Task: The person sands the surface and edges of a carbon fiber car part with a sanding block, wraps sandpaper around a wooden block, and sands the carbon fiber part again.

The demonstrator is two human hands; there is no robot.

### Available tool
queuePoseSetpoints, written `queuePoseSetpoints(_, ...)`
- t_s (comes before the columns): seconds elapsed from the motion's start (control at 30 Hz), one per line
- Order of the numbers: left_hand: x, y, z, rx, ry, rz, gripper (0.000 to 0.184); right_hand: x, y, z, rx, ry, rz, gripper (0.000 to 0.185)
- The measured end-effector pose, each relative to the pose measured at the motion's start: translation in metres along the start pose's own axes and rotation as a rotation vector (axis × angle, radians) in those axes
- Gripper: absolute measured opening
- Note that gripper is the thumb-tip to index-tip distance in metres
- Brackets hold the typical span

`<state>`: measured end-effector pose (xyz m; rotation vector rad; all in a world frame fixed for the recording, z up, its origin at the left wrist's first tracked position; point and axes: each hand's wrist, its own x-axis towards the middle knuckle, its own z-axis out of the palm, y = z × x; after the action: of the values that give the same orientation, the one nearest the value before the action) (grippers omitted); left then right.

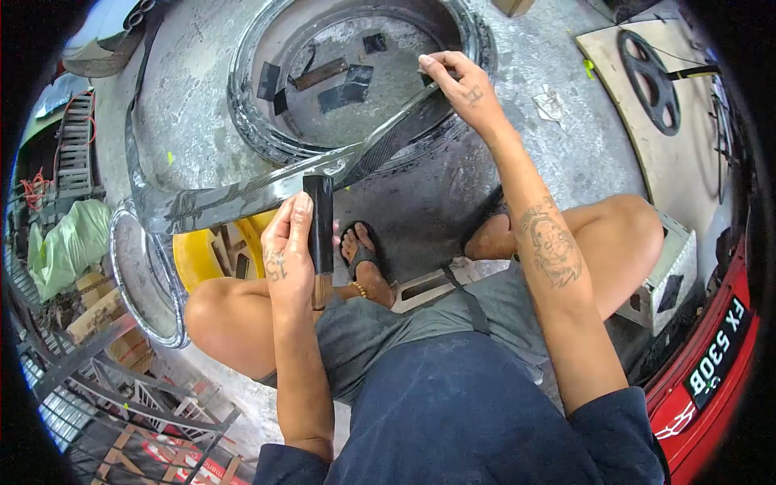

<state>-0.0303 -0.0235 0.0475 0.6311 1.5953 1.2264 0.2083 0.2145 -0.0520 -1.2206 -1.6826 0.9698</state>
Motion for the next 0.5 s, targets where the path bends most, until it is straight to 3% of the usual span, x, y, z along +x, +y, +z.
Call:
queuePoseSetpoints(0.1, -0.003, 0.014, 0.003, 0.012, 0.0, 0.01, 0.036, 0.001, -0.031, -0.036, -0.147, 0.005, -0.201, 0.044)
queuePoseSetpoints(0.2, -0.007, 0.022, -0.001, -0.013, -0.018, 0.07, 0.037, -0.008, -0.099, -0.116, -0.332, -0.324, -0.152, 0.035)
queuePoseSetpoints(0.23, -0.009, 0.023, -0.004, -0.027, -0.02, 0.11, 0.037, -0.021, -0.147, -0.143, -0.419, -0.42, -0.036, 0.032)
queuePoseSetpoints(0.3, -0.012, 0.025, -0.005, -0.053, -0.032, 0.158, 0.036, -0.053, -0.206, -0.187, -0.444, -0.502, -0.172, 0.03)
queuePoseSetpoints(0.33, -0.015, 0.028, -0.003, -0.046, -0.008, 0.169, 0.035, -0.073, -0.25, -0.208, -0.487, -0.572, -0.114, 0.028)
queuePoseSetpoints(0.37, -0.018, 0.03, -0.003, -0.042, 0.02, 0.179, 0.035, -0.094, -0.281, -0.228, -0.513, -0.645, -0.34, 0.035)
queuePoseSetpoints(0.4, -0.02, 0.032, -0.004, -0.062, 0.0, 0.191, 0.035, -0.183, -0.285, -0.206, -0.767, 0.216, -0.296, 0.033)
queuePoseSetpoints(0.43, -0.022, 0.035, -0.005, -0.08, 0.006, 0.194, 0.035, -0.202, -0.322, -0.209, -0.777, 0.209, -0.313, 0.033)
queuePoseSetpoints(0.5, -0.025, 0.039, -0.006, -0.038, -0.007, 0.215, 0.035, -0.21, -0.423, -0.247, -0.477, -0.619, -0.521, 0.02)
